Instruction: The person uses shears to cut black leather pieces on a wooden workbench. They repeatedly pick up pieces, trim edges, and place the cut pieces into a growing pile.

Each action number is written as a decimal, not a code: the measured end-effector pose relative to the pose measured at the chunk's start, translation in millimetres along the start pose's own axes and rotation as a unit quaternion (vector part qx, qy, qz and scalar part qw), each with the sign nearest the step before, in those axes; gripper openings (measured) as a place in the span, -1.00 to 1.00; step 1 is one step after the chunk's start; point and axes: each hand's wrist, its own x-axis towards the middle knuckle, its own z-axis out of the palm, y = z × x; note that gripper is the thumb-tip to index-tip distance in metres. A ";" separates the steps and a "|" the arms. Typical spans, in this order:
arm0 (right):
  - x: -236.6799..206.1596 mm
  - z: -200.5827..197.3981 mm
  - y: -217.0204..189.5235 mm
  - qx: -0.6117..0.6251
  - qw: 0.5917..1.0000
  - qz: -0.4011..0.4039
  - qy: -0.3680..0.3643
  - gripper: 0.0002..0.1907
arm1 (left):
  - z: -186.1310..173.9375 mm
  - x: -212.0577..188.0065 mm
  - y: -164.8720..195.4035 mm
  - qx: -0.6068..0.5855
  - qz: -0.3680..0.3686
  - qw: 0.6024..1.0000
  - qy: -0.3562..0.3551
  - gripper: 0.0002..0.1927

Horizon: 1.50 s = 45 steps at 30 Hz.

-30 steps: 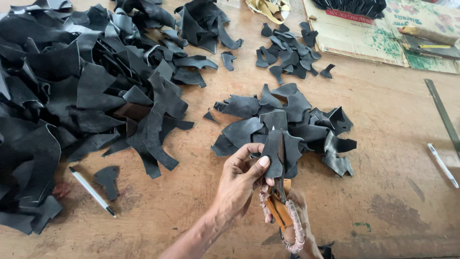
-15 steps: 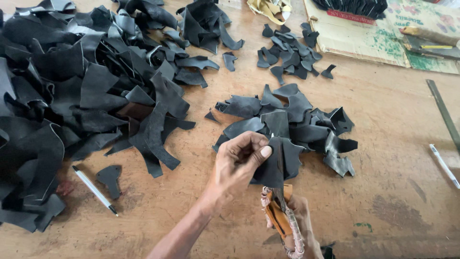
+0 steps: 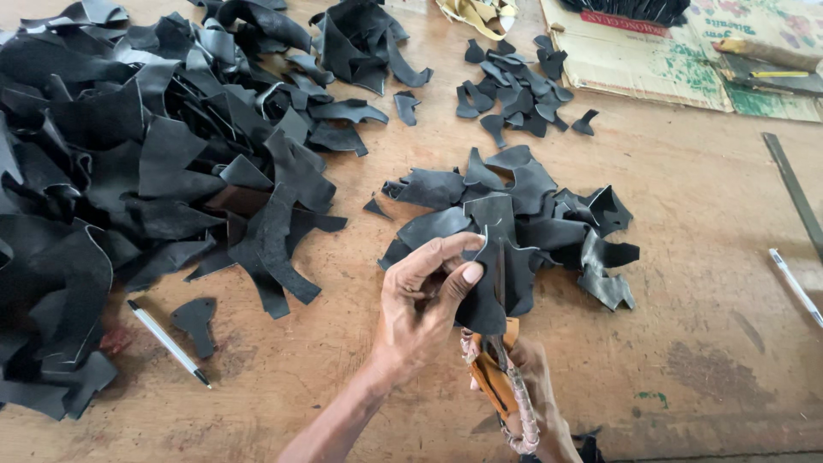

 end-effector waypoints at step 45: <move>-3.8 -2.5 -32.4 -0.334 0.931 -0.145 -0.016 -0.69 | -46.5 40.1 -9.1 0.046 -0.132 0.979 -0.151 -0.80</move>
